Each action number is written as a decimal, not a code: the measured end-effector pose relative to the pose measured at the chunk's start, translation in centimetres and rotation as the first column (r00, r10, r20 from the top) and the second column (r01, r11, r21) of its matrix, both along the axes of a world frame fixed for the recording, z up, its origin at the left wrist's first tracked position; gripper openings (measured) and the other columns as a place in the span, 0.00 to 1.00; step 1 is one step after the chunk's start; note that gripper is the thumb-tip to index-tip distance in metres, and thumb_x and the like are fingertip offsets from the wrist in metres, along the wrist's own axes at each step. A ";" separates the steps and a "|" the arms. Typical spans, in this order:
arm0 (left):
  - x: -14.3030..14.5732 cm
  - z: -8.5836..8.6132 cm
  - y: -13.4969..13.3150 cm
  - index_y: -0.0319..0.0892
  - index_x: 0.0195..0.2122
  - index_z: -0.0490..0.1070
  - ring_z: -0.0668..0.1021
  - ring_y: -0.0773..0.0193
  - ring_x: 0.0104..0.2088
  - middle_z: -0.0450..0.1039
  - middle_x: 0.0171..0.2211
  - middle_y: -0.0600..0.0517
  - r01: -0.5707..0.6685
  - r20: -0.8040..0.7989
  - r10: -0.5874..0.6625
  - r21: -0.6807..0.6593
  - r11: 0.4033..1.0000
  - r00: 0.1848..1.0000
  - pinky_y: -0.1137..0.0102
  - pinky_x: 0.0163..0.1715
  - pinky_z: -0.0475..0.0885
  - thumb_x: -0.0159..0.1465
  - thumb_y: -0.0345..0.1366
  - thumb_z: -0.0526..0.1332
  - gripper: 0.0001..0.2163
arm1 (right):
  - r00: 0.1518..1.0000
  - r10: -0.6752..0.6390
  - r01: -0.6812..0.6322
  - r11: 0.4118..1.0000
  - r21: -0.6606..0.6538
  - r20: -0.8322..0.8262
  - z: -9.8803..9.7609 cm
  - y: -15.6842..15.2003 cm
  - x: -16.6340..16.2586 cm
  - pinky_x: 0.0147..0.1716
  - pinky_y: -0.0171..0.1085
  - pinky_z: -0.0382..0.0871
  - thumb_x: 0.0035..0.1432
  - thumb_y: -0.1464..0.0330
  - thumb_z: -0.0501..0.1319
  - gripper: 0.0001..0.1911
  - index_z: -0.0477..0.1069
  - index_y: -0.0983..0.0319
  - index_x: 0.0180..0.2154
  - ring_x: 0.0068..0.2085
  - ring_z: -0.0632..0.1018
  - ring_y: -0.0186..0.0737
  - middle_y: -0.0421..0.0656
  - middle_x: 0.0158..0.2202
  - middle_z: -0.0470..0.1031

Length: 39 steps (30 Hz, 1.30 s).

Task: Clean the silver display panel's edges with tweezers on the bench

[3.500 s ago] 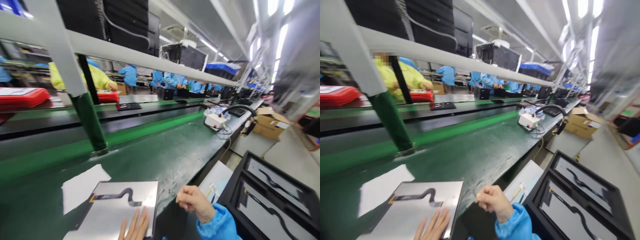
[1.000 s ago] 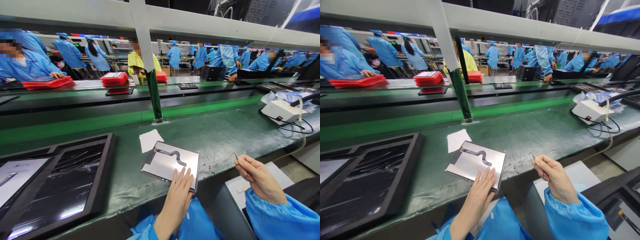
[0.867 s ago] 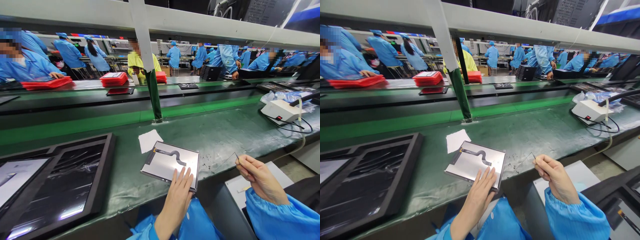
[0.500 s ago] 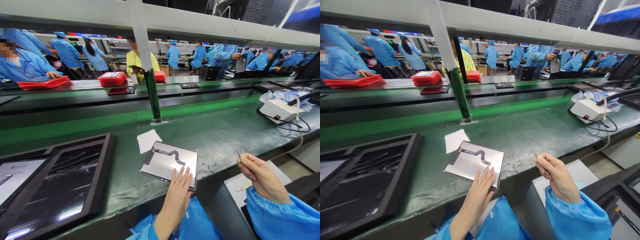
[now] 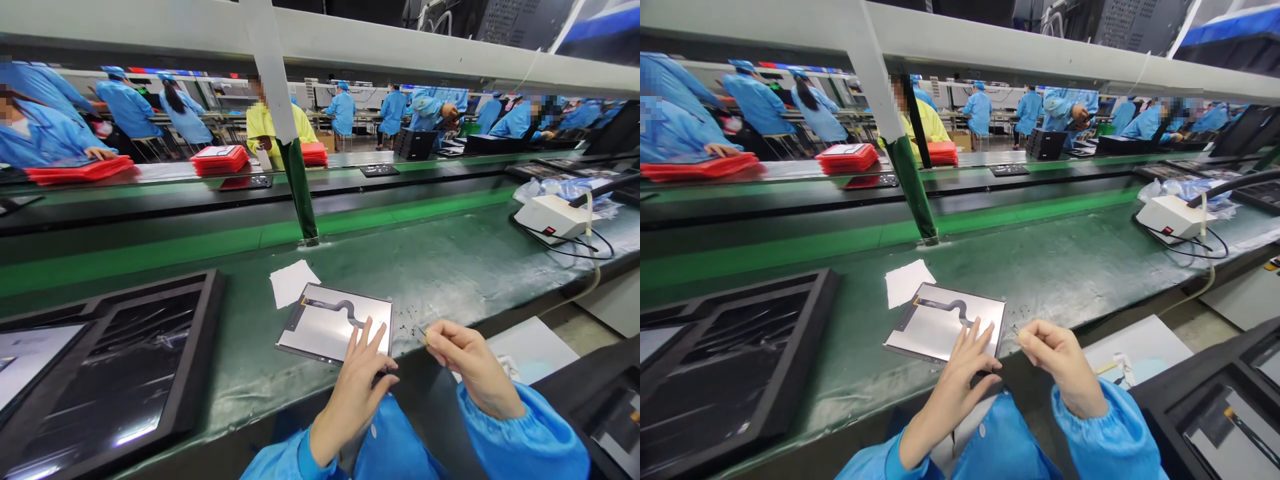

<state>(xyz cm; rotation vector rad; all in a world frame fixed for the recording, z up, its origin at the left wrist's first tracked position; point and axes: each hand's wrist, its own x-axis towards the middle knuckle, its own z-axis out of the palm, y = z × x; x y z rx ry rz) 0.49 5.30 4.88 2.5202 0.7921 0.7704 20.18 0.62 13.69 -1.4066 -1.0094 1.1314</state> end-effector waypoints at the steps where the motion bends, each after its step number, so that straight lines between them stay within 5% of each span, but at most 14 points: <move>1: 0.1 0.0 0.2 0.43 0.35 0.71 0.50 0.44 0.70 0.58 0.67 0.43 0.004 0.009 -0.004 -0.003 1.000 1.000 0.36 0.62 0.56 0.66 0.25 0.58 0.06 | 1.000 0.003 -0.003 1.000 0.000 -0.006 -0.4 0.3 -0.3 0.21 0.34 0.50 0.51 0.48 0.67 0.24 0.69 0.61 0.23 0.22 0.58 0.31 0.34 0.18 0.59; 5: -0.1 -0.2 0.6 0.42 0.32 0.69 0.51 0.45 0.70 0.61 0.66 0.43 -0.018 0.038 0.014 0.096 0.995 0.999 0.37 0.62 0.56 0.67 0.23 0.53 0.10 | 0.993 -0.094 0.090 0.994 0.054 0.069 -3.6 0.6 -1.0 0.23 0.34 0.54 0.52 0.47 0.65 0.24 0.66 0.61 0.22 0.23 0.61 0.33 0.34 0.19 0.59; 12: -0.9 0.1 0.8 0.41 0.34 0.67 0.54 0.48 0.69 0.62 0.65 0.40 0.058 -0.018 -0.056 0.148 0.987 0.998 0.43 0.63 0.60 0.70 0.26 0.51 0.10 | 0.941 0.098 -0.068 0.992 -0.103 0.325 -9.6 -2.3 -2.4 0.26 0.35 0.55 0.61 0.53 0.57 0.20 0.66 0.60 0.24 0.25 0.65 0.36 0.35 0.21 0.62; 19: 0.1 -0.1 1.9 0.42 0.33 0.67 0.53 0.50 0.70 0.62 0.65 0.41 0.098 -0.043 -0.095 0.076 0.992 0.995 0.44 0.65 0.57 0.69 0.24 0.50 0.10 | 0.929 0.189 -0.161 0.981 -0.111 0.318 -10.0 -2.6 -2.4 0.28 0.35 0.56 0.61 0.55 0.58 0.19 0.68 0.60 0.25 0.27 0.67 0.36 0.37 0.22 0.66; 25: -0.1 -0.8 1.6 0.42 0.34 0.66 0.51 0.48 0.70 0.61 0.66 0.41 0.024 -0.050 -0.020 0.075 0.997 0.999 0.41 0.64 0.56 0.69 0.23 0.50 0.10 | 0.965 0.186 -0.223 0.953 -0.205 -0.183 -11.5 -2.1 -2.5 0.21 0.33 0.48 0.48 0.45 0.67 0.26 0.68 0.62 0.24 0.20 0.57 0.29 0.33 0.16 0.60; 32: -0.6 -1.5 -1.8 0.40 0.34 0.65 0.46 0.43 0.70 0.54 0.68 0.37 -0.117 -0.116 0.151 0.259 0.959 0.982 0.36 0.62 0.53 0.65 0.19 0.51 0.10 | 0.912 0.184 -0.294 0.916 -0.273 -0.366 -12.5 -2.4 -3.4 0.17 0.32 0.38 0.43 0.39 0.65 0.31 0.65 0.61 0.26 0.16 0.49 0.25 0.29 0.15 0.55; 39: 0.8 0.0 -0.1 0.40 0.32 0.66 0.50 0.47 0.70 0.58 0.67 0.38 0.097 -0.176 -0.050 0.268 0.959 0.983 0.40 0.65 0.50 0.66 0.20 0.50 0.11 | 0.951 0.168 -0.233 0.942 -0.243 -0.260 -11.7 -2.9 -3.6 0.18 0.32 0.42 0.48 0.40 0.63 0.30 0.66 0.61 0.25 0.18 0.53 0.27 0.31 0.16 0.57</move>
